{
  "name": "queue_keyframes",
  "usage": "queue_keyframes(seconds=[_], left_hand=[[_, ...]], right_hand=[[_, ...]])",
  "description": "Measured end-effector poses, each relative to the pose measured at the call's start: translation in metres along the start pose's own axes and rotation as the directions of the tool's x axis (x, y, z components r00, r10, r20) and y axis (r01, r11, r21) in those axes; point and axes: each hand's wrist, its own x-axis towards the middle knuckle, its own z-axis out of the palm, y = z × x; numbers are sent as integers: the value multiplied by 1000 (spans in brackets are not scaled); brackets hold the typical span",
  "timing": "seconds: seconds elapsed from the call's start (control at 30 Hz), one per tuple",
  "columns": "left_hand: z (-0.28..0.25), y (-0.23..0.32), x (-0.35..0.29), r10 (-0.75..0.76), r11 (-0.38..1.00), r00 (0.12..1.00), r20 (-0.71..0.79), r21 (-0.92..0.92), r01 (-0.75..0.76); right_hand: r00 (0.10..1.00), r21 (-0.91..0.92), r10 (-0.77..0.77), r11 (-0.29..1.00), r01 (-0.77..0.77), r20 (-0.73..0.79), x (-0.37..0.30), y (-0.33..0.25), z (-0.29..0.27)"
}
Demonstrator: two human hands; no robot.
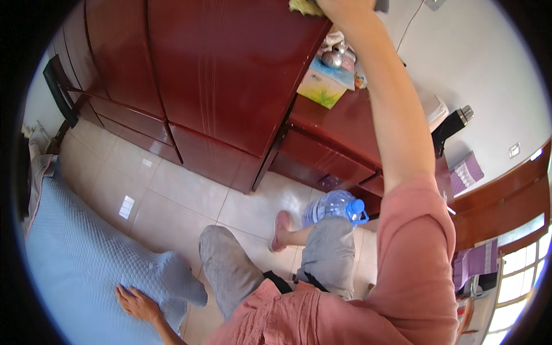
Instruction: The person wipes the surface and sides of a reddish-brown wooden cabinet using a grey cloth. They move around the cabinet to clean different sections, including the top, front, and side panels, while a large water bottle sits on the floor nearby.
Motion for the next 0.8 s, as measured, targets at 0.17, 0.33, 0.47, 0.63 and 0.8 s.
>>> queue_keyframes(seconds=[0.17,0.33,0.47,0.63,0.8], left_hand=[[-3,5,0,-3,1000,1000,-28,-20,3],[4,5,2,30,998,999,-30,-58,-31],[3,2,5,59,997,997,-52,-50,-62],[1,-9,2,3,998,999,-38,-63,-5],[9,-4,3,20,997,999,-34,-79,-22]], right_hand=[[964,303,-186,945,123,189,-60,-80,20],[781,533,-509,800,275,362,-201,-162,-10],[627,710,-630,684,168,458,-289,-167,-46],[592,716,-629,687,120,504,-300,-111,-83],[749,411,-186,903,-125,636,-271,-37,-105]])
